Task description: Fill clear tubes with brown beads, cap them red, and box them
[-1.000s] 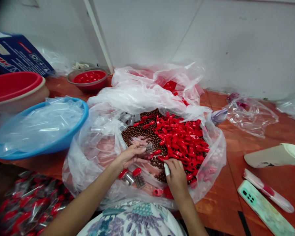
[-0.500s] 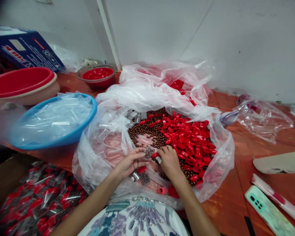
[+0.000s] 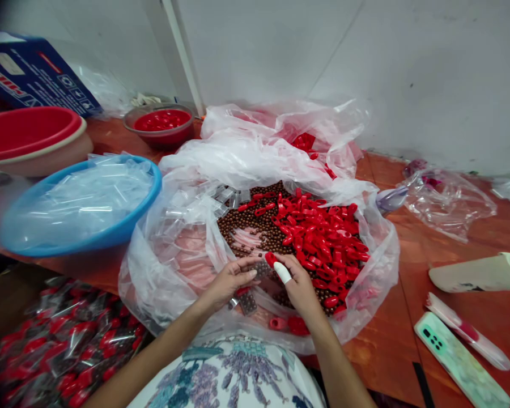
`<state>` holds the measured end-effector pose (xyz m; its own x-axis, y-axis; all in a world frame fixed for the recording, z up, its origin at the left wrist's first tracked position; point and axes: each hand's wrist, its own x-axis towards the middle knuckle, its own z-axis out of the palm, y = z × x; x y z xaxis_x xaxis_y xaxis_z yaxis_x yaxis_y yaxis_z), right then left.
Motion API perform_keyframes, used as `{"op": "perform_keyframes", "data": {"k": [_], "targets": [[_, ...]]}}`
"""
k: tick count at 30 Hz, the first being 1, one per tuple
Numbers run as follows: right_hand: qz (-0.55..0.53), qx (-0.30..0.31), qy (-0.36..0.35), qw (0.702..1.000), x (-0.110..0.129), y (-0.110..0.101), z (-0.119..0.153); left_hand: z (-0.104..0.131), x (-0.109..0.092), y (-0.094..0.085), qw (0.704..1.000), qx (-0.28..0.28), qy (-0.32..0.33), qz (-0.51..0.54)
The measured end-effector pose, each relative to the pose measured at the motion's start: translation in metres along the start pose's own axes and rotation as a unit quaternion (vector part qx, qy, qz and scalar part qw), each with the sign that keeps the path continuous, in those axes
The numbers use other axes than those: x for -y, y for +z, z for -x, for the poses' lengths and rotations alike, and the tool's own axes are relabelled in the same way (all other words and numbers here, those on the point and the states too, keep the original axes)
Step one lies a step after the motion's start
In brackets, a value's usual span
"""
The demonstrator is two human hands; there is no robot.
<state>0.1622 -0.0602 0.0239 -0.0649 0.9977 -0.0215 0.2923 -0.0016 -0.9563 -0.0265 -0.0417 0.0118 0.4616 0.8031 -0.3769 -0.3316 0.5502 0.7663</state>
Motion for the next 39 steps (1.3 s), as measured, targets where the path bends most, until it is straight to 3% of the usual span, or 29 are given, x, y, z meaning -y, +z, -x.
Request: {"op": "perform_keyframes", "data": {"k": [6, 10, 14, 18, 23, 26, 30, 33, 36, 39], "targets": [[0.108, 0.033, -0.073, 0.991, 0.001, -0.006, 0.006, 0.001, -0.002, 0.002, 1.000, -0.004, -0.002, -0.024], [0.207, 0.053, -0.130, 0.968, 0.001, -0.008, 0.009, 0.002, -0.001, 0.004, 1.000, -0.009, -0.006, -0.019], [0.293, 0.031, -0.172, 0.940, -0.004, 0.001, 0.012, 0.002, 0.003, 0.011, 1.000, -0.019, -0.004, 0.013], [0.324, -0.018, -0.183, 0.928, -0.014, 0.012, 0.012, 0.001, 0.009, 0.015, 0.999, -0.020, 0.030, 0.014], [0.348, -0.023, -0.214, 0.913, -0.020, 0.014, 0.011, 0.006, 0.011, 0.017, 0.998, -0.045, 0.047, -0.001], [0.335, -0.010, -0.225, 0.915, -0.018, 0.015, 0.013, 0.008, 0.009, 0.019, 0.999, -0.021, 0.025, 0.015], [0.276, 0.055, -0.196, 0.939, -0.007, 0.019, 0.020, 0.004, 0.009, 0.024, 0.996, -0.029, -0.038, 0.073], [0.209, 0.075, -0.132, 0.966, 0.000, 0.019, 0.025, 0.002, 0.011, 0.026, 0.994, -0.055, -0.071, 0.066], [0.094, 0.050, -0.019, 0.994, -0.001, 0.016, 0.029, 0.003, 0.012, 0.026, 0.995, -0.063, -0.051, 0.055], [-0.030, -0.010, 0.059, 0.998, -0.006, 0.016, 0.029, 0.006, 0.010, 0.027, 0.995, -0.066, -0.060, 0.040]]}}
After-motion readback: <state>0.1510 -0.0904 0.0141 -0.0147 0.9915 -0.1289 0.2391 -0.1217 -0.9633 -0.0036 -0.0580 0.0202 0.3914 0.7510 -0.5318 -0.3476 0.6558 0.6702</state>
